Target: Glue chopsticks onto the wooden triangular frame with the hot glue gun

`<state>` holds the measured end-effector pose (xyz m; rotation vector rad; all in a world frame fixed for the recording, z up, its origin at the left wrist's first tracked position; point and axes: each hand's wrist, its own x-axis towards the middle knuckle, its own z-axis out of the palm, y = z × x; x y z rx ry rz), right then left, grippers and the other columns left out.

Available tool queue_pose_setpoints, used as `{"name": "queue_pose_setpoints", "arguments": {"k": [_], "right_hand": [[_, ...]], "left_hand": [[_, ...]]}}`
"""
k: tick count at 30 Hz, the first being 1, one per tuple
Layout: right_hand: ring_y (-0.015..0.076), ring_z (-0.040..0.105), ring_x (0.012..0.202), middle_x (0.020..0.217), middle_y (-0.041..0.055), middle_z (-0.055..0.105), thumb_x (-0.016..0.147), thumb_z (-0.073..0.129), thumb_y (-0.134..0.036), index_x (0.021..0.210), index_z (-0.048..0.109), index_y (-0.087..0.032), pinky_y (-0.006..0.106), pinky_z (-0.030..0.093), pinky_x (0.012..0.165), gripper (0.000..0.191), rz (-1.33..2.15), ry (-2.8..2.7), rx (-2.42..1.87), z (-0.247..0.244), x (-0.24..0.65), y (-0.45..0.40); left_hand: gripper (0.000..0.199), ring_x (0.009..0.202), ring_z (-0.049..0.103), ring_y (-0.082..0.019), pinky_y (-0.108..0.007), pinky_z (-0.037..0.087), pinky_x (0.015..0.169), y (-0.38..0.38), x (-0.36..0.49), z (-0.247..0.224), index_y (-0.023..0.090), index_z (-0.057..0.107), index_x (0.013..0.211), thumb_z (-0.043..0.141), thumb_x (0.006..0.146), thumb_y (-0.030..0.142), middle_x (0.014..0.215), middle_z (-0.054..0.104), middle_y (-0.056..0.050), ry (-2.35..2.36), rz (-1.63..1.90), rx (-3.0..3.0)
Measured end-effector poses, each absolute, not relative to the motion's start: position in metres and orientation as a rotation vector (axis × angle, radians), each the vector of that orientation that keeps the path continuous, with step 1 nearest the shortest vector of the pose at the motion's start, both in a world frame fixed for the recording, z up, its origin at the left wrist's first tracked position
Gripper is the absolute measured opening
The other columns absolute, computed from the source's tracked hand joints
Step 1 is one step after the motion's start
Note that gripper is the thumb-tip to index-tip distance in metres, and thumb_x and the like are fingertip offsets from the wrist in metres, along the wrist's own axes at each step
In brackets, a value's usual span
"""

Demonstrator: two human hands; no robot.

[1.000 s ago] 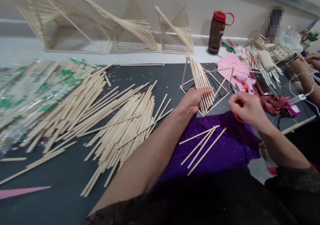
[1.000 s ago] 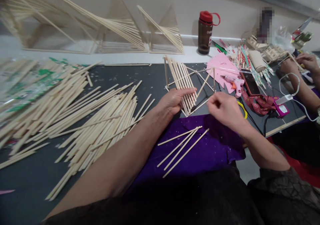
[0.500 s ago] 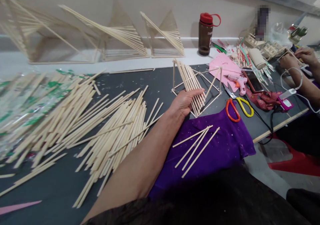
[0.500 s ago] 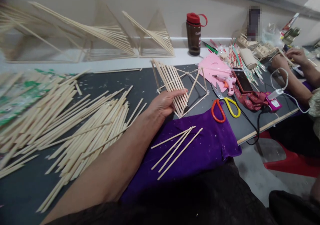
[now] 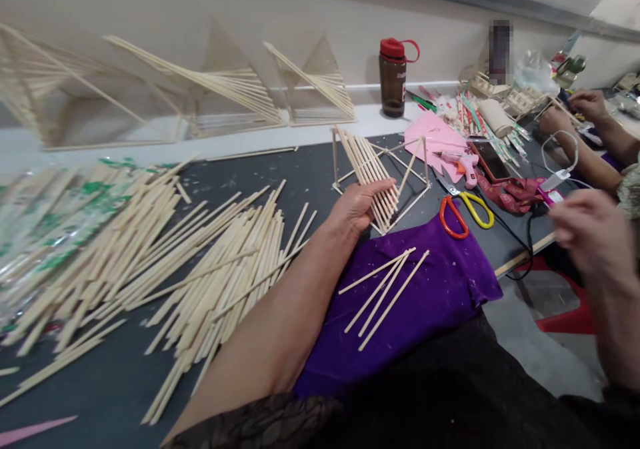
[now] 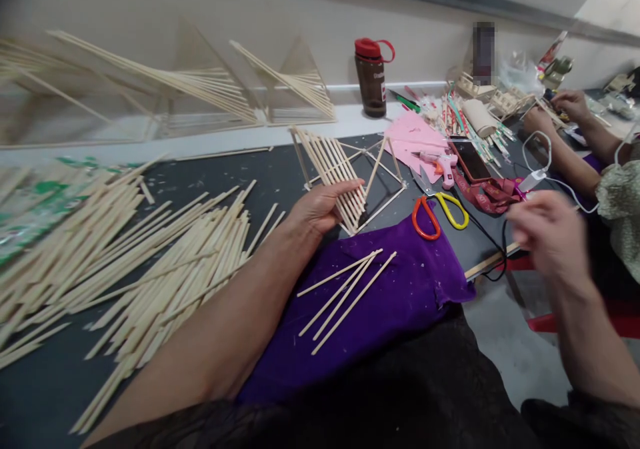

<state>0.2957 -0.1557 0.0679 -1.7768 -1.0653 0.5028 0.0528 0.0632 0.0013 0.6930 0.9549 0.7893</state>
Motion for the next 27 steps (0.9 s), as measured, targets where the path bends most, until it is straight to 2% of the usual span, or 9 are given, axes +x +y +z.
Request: {"name": "queue_pose_setpoints", "arguments": {"k": [2, 5, 8, 10, 14, 16, 20, 25, 27], "right_hand": [[0.0107, 0.049, 0.043, 0.053, -0.0029, 0.053, 0.078, 0.069, -0.027, 0.079, 0.062, -0.021, 0.022, 0.036, 0.039, 0.009, 0.726, -1.121, -1.645, 0.055, 0.271, -0.126], [0.0073, 0.046, 0.04, 0.052, -0.0075, 0.051, 0.077, 0.06, -0.024, 0.094, 0.061, -0.018, 0.018, 0.033, 0.037, 0.017, 0.938, -1.259, -1.509, 0.033, 0.237, -0.064], [0.0064, 0.047, 0.038, 0.055, -0.0096, 0.054, 0.074, 0.062, -0.02, 0.119, 0.055, -0.018, 0.017, 0.035, 0.037, 0.045, 0.978, -1.425, -1.566, 0.02, 0.217, -0.015], [0.0073, 0.049, 0.038, 0.055, -0.0091, 0.056, 0.075, 0.065, -0.022, 0.126, 0.053, -0.018, 0.018, 0.035, 0.036, 0.053, 1.053, -1.528, -1.622, 0.017, 0.21, 0.002], [0.0053, 0.05, 0.04, 0.057, -0.0045, 0.057, 0.079, 0.06, -0.026, 0.086, 0.068, -0.014, 0.017, 0.034, 0.038, 0.015, 1.014, -1.615, -1.639, 0.014, 0.208, 0.007], [0.005, 0.05, 0.043, 0.058, -0.0032, 0.058, 0.08, 0.06, -0.032, 0.078, 0.068, -0.014, 0.016, 0.034, 0.04, 0.02, 1.009, -1.571, -1.554, 0.016, 0.212, 0.001], [0.0066, 0.051, 0.045, 0.061, -0.0014, 0.06, 0.076, 0.067, -0.041, 0.082, 0.071, -0.016, 0.019, 0.037, 0.041, 0.026, 1.034, -1.413, -1.371, 0.039, 0.225, -0.026], [0.0036, 0.032, 0.037, 0.049, -0.0072, 0.041, 0.071, 0.07, -0.037, 0.069, 0.062, -0.023, 0.02, 0.023, 0.038, 0.016, 0.684, -1.18, -1.202, 0.109, 0.25, -0.07], [0.0026, 0.024, 0.035, 0.049, -0.0092, 0.032, 0.069, 0.068, -0.04, 0.064, 0.056, -0.025, 0.021, 0.018, 0.038, 0.02, 0.566, -1.121, -1.183, 0.128, 0.264, -0.08]], "left_hand": [[0.007, 0.041, 0.055, -0.012, -0.023, 0.048, 0.041, 0.063, 0.053, 0.001, 0.011, 0.065, 0.06, 0.072, 0.061, 0.01, 0.049, 0.061, -0.002, 0.942, 0.787, 0.699], [0.008, 0.041, 0.055, -0.012, -0.023, 0.048, 0.041, 0.063, 0.053, -0.001, 0.011, 0.065, 0.061, 0.072, 0.061, 0.01, 0.05, 0.062, -0.002, 0.931, 0.794, 0.693], [0.009, 0.042, 0.056, -0.011, -0.021, 0.048, 0.042, 0.063, 0.053, -0.001, 0.012, 0.064, 0.061, 0.073, 0.061, 0.009, 0.05, 0.063, -0.002, 0.915, 0.804, 0.679], [0.009, 0.042, 0.056, -0.011, -0.02, 0.047, 0.042, 0.063, 0.054, -0.002, 0.012, 0.064, 0.06, 0.072, 0.062, 0.008, 0.05, 0.063, -0.003, 0.901, 0.81, 0.669], [0.01, 0.041, 0.055, -0.01, -0.02, 0.044, 0.04, 0.062, 0.054, -0.002, 0.011, 0.064, 0.059, 0.072, 0.061, 0.007, 0.049, 0.062, -0.002, 0.886, 0.836, 0.673], [0.011, 0.04, 0.053, -0.01, -0.02, 0.043, 0.039, 0.062, 0.054, -0.001, 0.011, 0.063, 0.058, 0.073, 0.06, 0.007, 0.049, 0.061, -0.002, 0.887, 0.836, 0.684], [0.009, 0.041, 0.056, -0.011, -0.021, 0.046, 0.041, 0.06, 0.054, 0.0, 0.012, 0.064, 0.06, 0.072, 0.062, 0.009, 0.049, 0.062, -0.003, 0.906, 0.824, 0.668], [0.009, 0.042, 0.057, -0.012, -0.022, 0.048, 0.041, 0.059, 0.052, 0.004, 0.011, 0.064, 0.06, 0.073, 0.061, 0.008, 0.05, 0.063, -0.003, 0.934, 0.817, 0.657], [0.009, 0.041, 0.056, -0.012, -0.022, 0.048, 0.041, 0.06, 0.052, 0.004, 0.01, 0.064, 0.06, 0.073, 0.06, 0.008, 0.05, 0.062, -0.003, 0.953, 0.817, 0.665]]}}
